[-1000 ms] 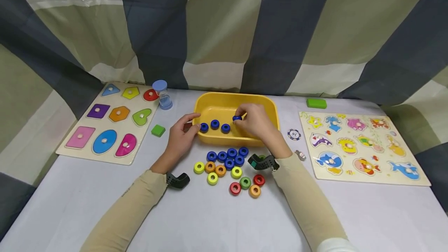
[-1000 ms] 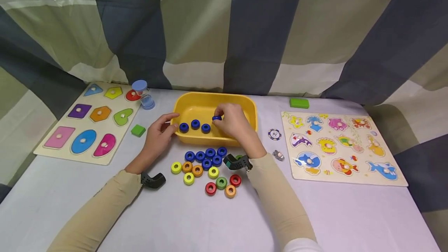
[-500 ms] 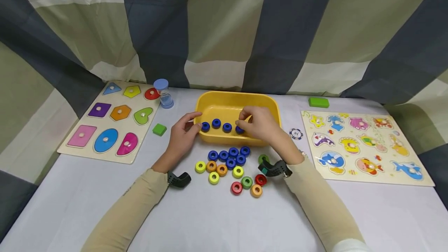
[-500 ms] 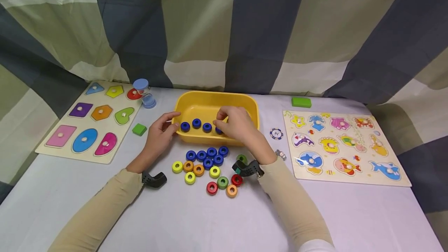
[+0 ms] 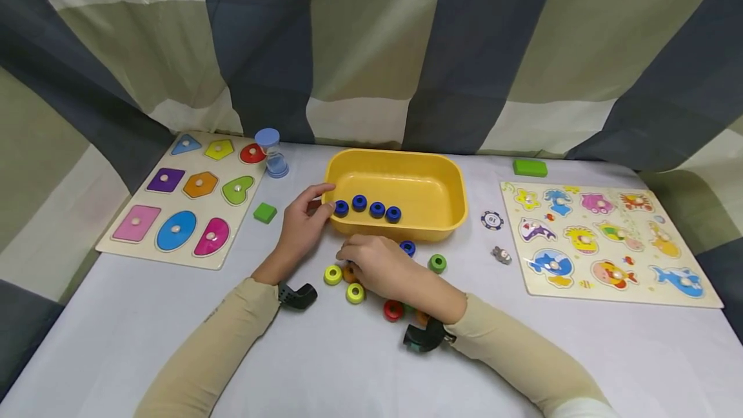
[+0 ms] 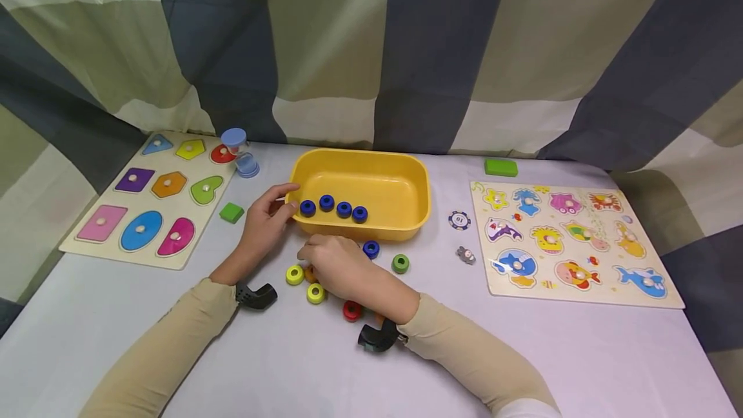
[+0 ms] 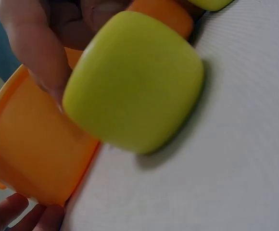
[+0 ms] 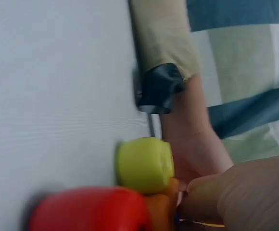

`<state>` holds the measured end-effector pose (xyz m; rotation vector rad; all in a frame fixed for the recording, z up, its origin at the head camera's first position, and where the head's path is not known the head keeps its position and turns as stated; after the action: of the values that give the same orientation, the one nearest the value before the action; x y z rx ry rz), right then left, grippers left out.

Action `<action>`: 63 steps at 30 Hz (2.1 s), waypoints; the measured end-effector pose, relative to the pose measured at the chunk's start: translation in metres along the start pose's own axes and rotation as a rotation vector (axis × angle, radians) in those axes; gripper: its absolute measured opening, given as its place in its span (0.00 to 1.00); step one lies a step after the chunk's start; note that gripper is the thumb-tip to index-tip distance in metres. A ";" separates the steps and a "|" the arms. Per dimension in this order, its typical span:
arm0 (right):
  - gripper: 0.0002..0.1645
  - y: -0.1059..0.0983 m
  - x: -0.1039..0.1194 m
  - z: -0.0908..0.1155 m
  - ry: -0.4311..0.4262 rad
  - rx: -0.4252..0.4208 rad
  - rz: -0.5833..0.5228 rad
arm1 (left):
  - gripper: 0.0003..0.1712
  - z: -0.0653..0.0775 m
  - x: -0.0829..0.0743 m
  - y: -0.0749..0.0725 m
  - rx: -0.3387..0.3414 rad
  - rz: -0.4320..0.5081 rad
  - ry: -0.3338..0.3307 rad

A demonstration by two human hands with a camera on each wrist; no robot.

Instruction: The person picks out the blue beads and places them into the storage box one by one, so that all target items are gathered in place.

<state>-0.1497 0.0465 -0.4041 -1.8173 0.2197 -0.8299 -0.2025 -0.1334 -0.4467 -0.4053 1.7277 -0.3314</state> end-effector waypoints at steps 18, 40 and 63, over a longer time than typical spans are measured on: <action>0.14 -0.012 -0.008 -0.001 0.017 0.000 -0.039 | 0.20 0.001 -0.002 0.000 -0.006 0.004 0.002; 0.21 -0.064 -0.115 -0.010 0.492 0.013 -0.083 | 0.21 0.000 -0.002 0.002 -0.024 0.007 -0.006; 0.29 -0.036 -0.055 0.081 0.232 -0.002 0.019 | 0.21 0.002 -0.003 0.002 -0.007 -0.005 -0.015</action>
<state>-0.1474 0.1504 -0.4107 -1.7166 0.3859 -1.0277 -0.2004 -0.1300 -0.4453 -0.4162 1.7139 -0.3254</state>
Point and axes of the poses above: each hand's wrist, its own z-axis away from the middle knuckle, its own y-axis out of the palm, x = y × z, the point moved 1 cm from there along -z, towards the middle knuckle, and after that the axes turned 6 degrees about -z, right-handed, at the moved point
